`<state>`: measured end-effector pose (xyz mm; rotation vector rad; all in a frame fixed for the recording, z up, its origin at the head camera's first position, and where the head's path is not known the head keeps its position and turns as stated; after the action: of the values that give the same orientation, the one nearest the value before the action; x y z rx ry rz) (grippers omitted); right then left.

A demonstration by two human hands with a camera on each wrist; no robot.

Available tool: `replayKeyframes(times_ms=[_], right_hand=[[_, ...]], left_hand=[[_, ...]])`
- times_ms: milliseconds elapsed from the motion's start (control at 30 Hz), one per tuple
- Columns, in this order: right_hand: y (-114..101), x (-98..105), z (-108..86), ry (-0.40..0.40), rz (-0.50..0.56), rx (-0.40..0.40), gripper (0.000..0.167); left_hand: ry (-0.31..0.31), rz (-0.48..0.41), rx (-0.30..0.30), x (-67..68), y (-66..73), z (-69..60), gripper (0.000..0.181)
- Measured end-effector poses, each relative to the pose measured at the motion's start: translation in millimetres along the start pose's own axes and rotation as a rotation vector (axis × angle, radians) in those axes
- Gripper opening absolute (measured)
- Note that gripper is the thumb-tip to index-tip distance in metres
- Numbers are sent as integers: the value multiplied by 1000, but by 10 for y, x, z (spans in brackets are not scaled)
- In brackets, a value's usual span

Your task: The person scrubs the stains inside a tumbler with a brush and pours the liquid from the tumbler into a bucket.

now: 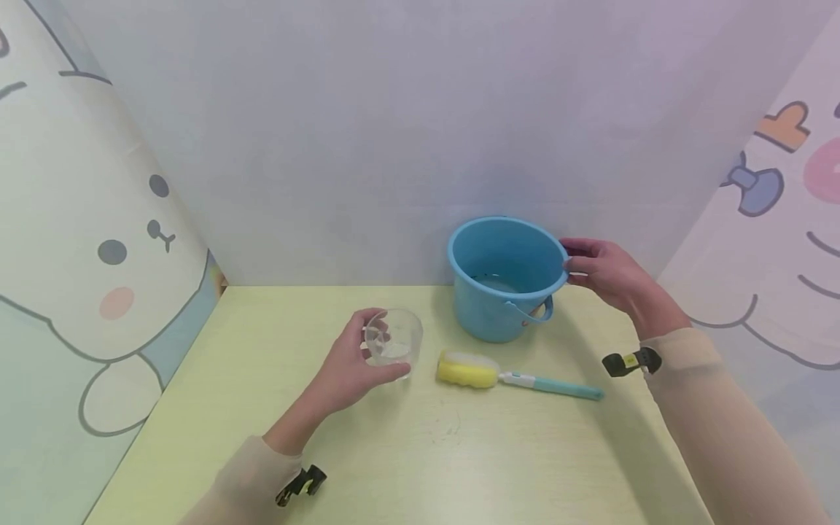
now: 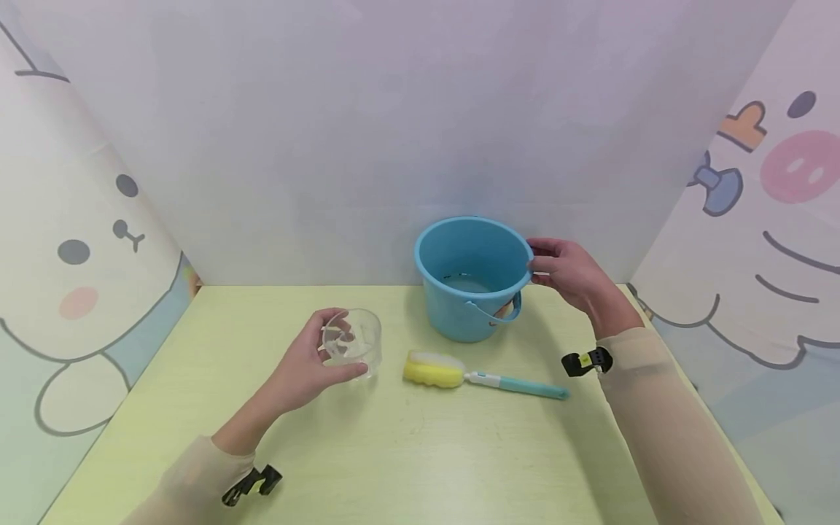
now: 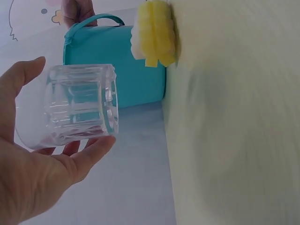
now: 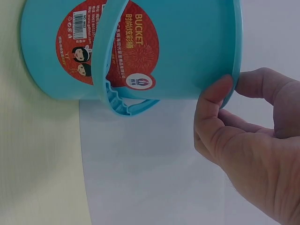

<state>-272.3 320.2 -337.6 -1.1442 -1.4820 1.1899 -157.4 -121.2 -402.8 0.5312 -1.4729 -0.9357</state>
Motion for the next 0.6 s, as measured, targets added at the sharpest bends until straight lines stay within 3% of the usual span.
replayKeyframes(times_ms=[600], right_hand=[[5,-5,10,-3,-6,4,63]], left_hand=[[-176,-55,-36,-420,-64,-238,92]])
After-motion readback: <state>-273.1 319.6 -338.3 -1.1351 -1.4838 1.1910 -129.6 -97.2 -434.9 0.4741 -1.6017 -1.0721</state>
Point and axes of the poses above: each hand's wrist, its own z-axis towards the middle knuckle, its own x-axis out of the back of the hand, y = z × x, the point moved 1 cm from there along z, towards the middle knuckle, and after that the axes turned 12 degrees about z, right-handed, at the moved point
